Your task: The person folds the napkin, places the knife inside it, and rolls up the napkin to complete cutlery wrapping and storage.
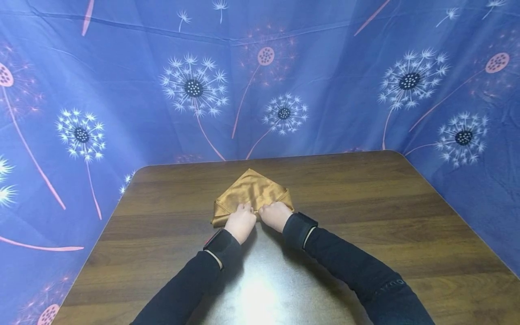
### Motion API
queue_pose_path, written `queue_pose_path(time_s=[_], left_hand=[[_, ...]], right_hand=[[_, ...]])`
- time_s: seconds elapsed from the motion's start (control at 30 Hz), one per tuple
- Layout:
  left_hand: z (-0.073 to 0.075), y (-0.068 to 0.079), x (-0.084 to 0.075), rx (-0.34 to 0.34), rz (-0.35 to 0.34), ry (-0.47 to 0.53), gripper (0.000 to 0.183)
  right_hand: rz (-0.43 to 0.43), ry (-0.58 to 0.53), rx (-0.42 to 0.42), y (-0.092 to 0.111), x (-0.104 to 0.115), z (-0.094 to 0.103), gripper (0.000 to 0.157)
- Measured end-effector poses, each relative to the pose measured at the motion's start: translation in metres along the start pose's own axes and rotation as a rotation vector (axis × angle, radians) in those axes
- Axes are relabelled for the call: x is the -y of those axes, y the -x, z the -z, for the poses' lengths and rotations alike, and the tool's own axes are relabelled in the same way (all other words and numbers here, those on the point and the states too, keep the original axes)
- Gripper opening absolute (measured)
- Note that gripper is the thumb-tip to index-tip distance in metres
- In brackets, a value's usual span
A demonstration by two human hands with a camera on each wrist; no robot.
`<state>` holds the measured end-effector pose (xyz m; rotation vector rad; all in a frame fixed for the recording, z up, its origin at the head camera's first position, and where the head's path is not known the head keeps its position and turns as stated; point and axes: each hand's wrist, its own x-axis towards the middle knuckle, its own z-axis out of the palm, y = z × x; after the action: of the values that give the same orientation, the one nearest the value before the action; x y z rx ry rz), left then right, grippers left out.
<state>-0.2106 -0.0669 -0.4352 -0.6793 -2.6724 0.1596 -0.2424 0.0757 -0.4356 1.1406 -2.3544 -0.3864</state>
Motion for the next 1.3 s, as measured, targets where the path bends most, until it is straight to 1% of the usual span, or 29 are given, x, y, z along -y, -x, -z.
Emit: queue_pose_path(time_s=[0.1, 0.17, 0.3, 0.33, 0.43, 0.53, 0.6, 0.7, 0.77, 0.87, 0.93, 1.03, 1.1, 1.17, 1.3], left_hand=[[0.000, -0.002, 0.002, 0.012, 0.004, 0.024, 0.012], [-0.002, -0.004, 0.003, 0.019, 0.004, 0.038, 0.012], [-0.008, -0.006, 0.007, 0.046, 0.006, 0.067, 0.013], [-0.010, -0.007, 0.007, 0.055, 0.008, 0.078, 0.013], [-0.015, -0.010, 0.009, 0.069, 0.023, 0.102, 0.012], [-0.018, -0.013, 0.011, 0.070, 0.045, 0.107, 0.011], [-0.019, -0.015, 0.012, 0.079, 0.056, 0.087, 0.012], [-0.018, -0.018, 0.013, 0.073, 0.068, 0.066, 0.012], [-0.017, -0.018, 0.013, 0.074, 0.059, 0.056, 0.011], [-0.016, -0.016, 0.014, 0.064, 0.036, 0.054, 0.009], [-0.016, -0.015, 0.014, 0.061, 0.004, 0.040, 0.009], [-0.015, -0.014, 0.016, 0.044, -0.054, 0.030, 0.010], [-0.013, -0.013, 0.017, 0.035, -0.097, 0.040, 0.010], [-0.010, -0.013, 0.018, 0.041, -0.129, 0.065, 0.013], [-0.007, -0.012, 0.019, 0.069, -0.164, 0.109, 0.020]], right_hand=[[-0.029, 0.001, -0.021, 0.001, 0.002, -0.001, 0.013], [-0.049, 0.052, -0.071, 0.001, 0.005, -0.002, 0.013], [-0.065, 0.200, -0.168, 0.004, 0.012, -0.006, 0.015], [-0.063, 0.235, -0.181, 0.004, 0.014, -0.007, 0.018], [-0.047, 0.278, -0.187, 0.005, 0.017, -0.008, 0.026], [-0.037, 0.284, -0.174, 0.002, 0.018, -0.006, 0.027], [-0.032, 0.281, -0.171, 0.000, 0.016, -0.007, 0.025], [-0.031, 0.232, -0.170, -0.003, 0.012, -0.008, 0.021], [-0.020, 0.196, -0.168, -0.003, 0.010, -0.009, 0.020], [0.018, 0.155, -0.138, -0.004, 0.008, -0.008, 0.019], [0.046, 0.140, -0.105, -0.004, 0.006, -0.007, 0.019], [0.074, 0.105, -0.043, -0.005, 0.003, -0.004, 0.013], [0.074, 0.071, 0.003, -0.006, 0.002, -0.003, 0.009], [0.068, 0.027, 0.046, -0.006, 0.000, -0.001, 0.009], [0.021, -0.068, 0.133, -0.006, 0.000, 0.002, 0.011]])
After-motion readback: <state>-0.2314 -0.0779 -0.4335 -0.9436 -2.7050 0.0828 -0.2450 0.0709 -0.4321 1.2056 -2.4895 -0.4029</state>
